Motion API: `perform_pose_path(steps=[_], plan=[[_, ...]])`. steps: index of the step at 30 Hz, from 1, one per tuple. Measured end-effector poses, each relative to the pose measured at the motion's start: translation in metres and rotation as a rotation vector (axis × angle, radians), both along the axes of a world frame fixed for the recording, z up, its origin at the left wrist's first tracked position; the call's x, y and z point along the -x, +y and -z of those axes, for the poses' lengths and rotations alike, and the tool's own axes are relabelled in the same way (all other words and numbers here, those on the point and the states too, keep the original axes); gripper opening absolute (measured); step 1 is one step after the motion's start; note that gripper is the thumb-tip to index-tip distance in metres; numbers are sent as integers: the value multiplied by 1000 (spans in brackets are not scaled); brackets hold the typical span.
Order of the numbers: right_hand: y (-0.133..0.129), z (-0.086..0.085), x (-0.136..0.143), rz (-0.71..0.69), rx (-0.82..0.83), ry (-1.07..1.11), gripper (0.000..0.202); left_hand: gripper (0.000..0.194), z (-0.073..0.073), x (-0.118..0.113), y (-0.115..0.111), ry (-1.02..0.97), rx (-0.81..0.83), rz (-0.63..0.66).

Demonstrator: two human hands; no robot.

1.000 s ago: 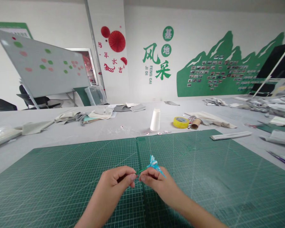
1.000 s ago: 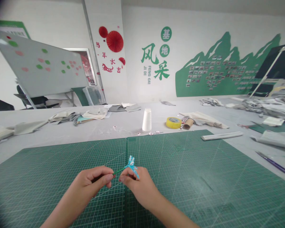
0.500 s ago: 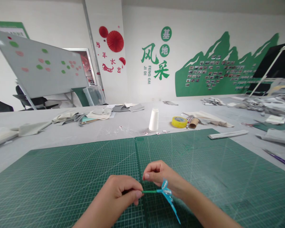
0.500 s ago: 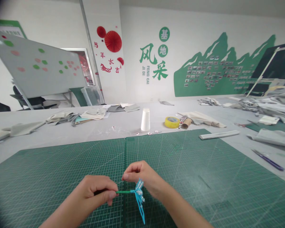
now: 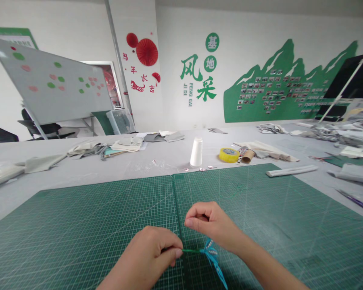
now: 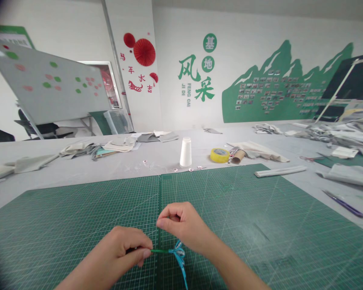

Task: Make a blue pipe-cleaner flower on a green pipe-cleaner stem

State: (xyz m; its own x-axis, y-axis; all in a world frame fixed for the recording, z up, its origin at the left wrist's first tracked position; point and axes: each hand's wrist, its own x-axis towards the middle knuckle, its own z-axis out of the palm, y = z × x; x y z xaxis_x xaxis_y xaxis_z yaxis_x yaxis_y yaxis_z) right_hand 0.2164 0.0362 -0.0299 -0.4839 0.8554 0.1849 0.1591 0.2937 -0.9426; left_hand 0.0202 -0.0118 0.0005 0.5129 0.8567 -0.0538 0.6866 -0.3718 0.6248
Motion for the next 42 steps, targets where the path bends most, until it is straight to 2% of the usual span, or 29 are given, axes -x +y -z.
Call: perform_pose_path(steps=[5,11,17,23,32,38,42], plan=[[-16,-14,4,76,-299,-144,18,27,5,3,1,78,-94,-100],[-31,-13,8,47,-582,-298,19,28,9,8,6,36,-123,-277],[-36,-8,13,45,-716,-468,26,27,9,12,8,-17,-132,-383],[-35,-2,17,91,-831,-612,26,29,9,15,10,-61,-149,-454],[-32,6,19,126,-807,-643,22,29,8,16,8,-99,-144,-482],[-27,13,18,128,-692,-622,22,29,5,14,8,-156,-98,-484],[-24,17,17,121,-615,-527,25,28,4,14,9,-199,-76,-473]])
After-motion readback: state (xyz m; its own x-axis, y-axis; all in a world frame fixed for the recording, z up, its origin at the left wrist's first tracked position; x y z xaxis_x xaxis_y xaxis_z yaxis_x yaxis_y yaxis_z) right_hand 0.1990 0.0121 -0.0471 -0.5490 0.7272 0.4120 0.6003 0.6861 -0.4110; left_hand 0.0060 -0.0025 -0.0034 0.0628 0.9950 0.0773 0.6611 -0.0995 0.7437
